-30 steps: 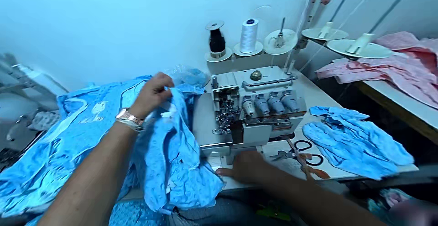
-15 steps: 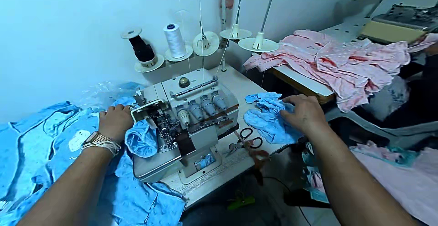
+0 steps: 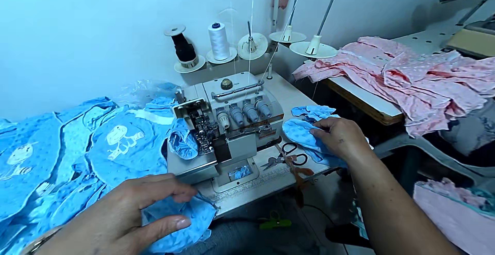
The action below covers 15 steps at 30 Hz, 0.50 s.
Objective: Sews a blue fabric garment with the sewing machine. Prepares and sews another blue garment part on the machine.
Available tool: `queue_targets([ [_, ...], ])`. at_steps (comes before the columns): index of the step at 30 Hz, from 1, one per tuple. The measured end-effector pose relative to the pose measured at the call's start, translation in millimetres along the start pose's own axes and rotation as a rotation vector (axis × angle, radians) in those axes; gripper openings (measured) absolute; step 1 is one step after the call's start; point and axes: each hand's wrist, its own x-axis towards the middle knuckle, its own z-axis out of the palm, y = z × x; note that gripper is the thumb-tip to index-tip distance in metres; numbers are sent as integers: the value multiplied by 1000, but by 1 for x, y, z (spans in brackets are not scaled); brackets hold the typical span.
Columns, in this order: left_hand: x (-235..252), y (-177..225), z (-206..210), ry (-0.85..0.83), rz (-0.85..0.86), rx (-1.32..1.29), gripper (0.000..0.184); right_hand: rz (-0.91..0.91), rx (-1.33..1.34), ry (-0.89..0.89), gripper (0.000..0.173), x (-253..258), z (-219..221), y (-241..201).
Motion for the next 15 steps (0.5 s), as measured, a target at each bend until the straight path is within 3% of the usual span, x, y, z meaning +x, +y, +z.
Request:
queue_targets([
  [2,9,4,16,43,17,12,35,20,-59,-36,19,3,6,4],
  [6,23,10,42,42,35,51,34,-194,70,259,20,-1,8,17],
  [8,29,19,46,58,50,75,31,-213,211,329,18,-10,2,12],
  [11,47,32,55,207,80,162,25,-292,356,359,16,-32,-10,-10],
  [13,66,42,67,309,70,172,34,-452,369,318,18,-49,-10,-31],
  [15,85,50,77,335,47,182,60,-683,379,244,21,-67,0,-56],
])
